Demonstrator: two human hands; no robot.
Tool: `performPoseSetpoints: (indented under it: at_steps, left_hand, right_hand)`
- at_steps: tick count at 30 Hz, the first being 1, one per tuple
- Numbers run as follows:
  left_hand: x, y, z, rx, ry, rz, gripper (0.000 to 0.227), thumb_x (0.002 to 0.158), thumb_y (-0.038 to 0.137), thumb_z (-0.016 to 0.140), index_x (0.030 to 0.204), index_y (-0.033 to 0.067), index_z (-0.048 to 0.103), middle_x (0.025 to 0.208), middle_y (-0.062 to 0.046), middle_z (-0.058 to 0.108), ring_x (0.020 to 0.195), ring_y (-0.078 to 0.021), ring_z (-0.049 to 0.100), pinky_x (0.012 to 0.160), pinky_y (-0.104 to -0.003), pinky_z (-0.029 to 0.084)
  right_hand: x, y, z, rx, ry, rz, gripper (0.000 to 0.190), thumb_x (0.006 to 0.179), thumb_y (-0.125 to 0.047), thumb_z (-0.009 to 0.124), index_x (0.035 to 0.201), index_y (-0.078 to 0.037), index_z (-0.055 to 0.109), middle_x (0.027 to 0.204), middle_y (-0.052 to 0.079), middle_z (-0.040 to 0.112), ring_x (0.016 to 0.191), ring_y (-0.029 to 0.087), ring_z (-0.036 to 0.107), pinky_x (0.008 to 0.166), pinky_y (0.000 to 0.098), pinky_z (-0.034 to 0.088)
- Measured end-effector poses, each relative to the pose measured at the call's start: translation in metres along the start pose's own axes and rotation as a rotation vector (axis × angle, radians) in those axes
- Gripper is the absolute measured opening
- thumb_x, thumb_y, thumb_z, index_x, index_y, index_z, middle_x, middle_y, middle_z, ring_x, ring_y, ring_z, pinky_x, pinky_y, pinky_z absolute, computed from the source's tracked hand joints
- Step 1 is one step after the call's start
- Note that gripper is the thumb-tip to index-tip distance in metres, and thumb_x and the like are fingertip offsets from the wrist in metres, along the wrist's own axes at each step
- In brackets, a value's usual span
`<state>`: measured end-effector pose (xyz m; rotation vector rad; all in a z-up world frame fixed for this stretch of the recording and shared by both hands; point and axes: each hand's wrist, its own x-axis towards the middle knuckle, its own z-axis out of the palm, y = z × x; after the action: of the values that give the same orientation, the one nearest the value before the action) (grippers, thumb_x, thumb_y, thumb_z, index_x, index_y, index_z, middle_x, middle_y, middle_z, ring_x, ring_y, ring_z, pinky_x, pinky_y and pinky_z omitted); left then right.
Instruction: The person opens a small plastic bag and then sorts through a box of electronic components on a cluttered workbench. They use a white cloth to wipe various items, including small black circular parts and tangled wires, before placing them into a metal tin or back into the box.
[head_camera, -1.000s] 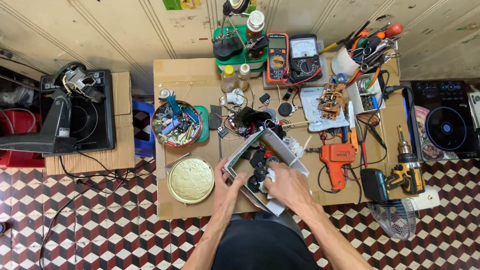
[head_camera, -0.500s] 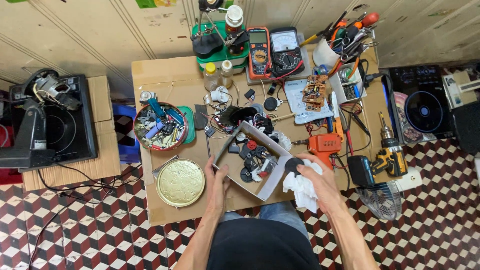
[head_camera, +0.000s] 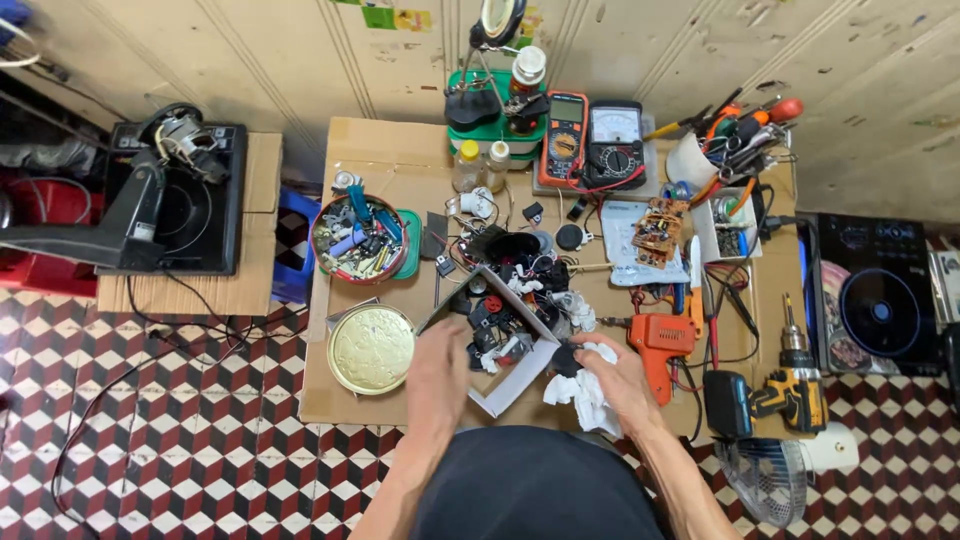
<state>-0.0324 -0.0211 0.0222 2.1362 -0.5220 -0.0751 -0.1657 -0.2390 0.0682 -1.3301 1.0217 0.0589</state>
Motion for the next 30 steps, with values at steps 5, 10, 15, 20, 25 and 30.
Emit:
performPoseSetpoints:
  at_steps: [5,10,15,20,25,30]
  left_hand:
    - [0.015,-0.041,0.075,0.118,-0.198,-0.128,0.039,0.09,0.008,0.066,0.128,0.002,0.06,0.119,-0.023,0.066,0.109,-0.0419,0.063,0.095,-0.046,0.051]
    - [0.022,-0.091,0.136,-0.029,-0.142,-0.37,0.049,0.08,0.011,0.075,0.125,0.0015,0.059,0.112,-0.025,0.066,0.107,-0.0438,0.063,0.092,-0.049,0.049]
    - [0.027,-0.067,0.116,-0.061,-0.213,-0.625,0.038,0.087,0.021,0.07,0.122,0.0067,0.062,0.101,-0.021,0.075,0.099,-0.0364,0.072,0.092,-0.044,0.056]
    - [0.029,-0.045,0.093,0.305,-0.366,-0.325,0.04,0.08,0.022,0.076,0.112,0.0004,0.065,0.112,-0.025,0.066,0.105,-0.0411,0.065,0.092,-0.047,0.053]
    - [0.023,-0.074,0.103,0.567,-0.417,-0.229,0.031,0.089,0.025,0.069,0.104,-0.0015,0.068,0.118,-0.024,0.065,0.114,-0.042,0.061,0.095,-0.048,0.053]
    - [0.041,-0.054,0.096,0.289,-0.332,-0.32,0.069,0.074,0.022,0.081,0.134,0.0067,0.052,0.118,-0.021,0.062,0.113,-0.0412,0.057,0.098,-0.051,0.044]
  right_hand:
    - [0.016,-0.007,-0.014,-0.405,-0.091,-0.106,0.037,0.087,-0.022,0.066,0.122,-0.014,0.075,0.089,0.007,0.069,0.072,0.015,0.063,0.065,0.0311,0.049]
    - [0.029,-0.019,0.004,-0.89,-0.297,-0.12,0.056,0.084,-0.028,0.062,0.14,-0.025,0.065,0.104,0.014,0.076,0.079,0.018,0.071,0.08,0.0347,0.054]
    - [0.065,0.032,-0.006,-0.687,-0.397,-0.31,0.058,0.082,-0.024,0.06,0.139,-0.014,0.062,0.119,0.013,0.075,0.087,0.019,0.072,0.084,0.0359,0.056]
    - [0.036,-0.014,0.014,-0.725,-0.368,-0.175,0.055,0.082,-0.024,0.062,0.136,-0.015,0.065,0.093,0.015,0.076,0.077,0.023,0.071,0.078,0.04,0.058]
    - [0.033,-0.02,0.025,-0.847,-0.33,-0.124,0.053,0.078,-0.025,0.064,0.13,-0.015,0.068,0.079,0.016,0.075,0.069,0.023,0.073,0.075,0.0389,0.059]
    - [0.031,-0.031,0.03,-0.91,-0.346,-0.131,0.054,0.076,-0.026,0.065,0.128,-0.013,0.068,0.074,0.019,0.073,0.067,0.025,0.07,0.072,0.0398,0.056]
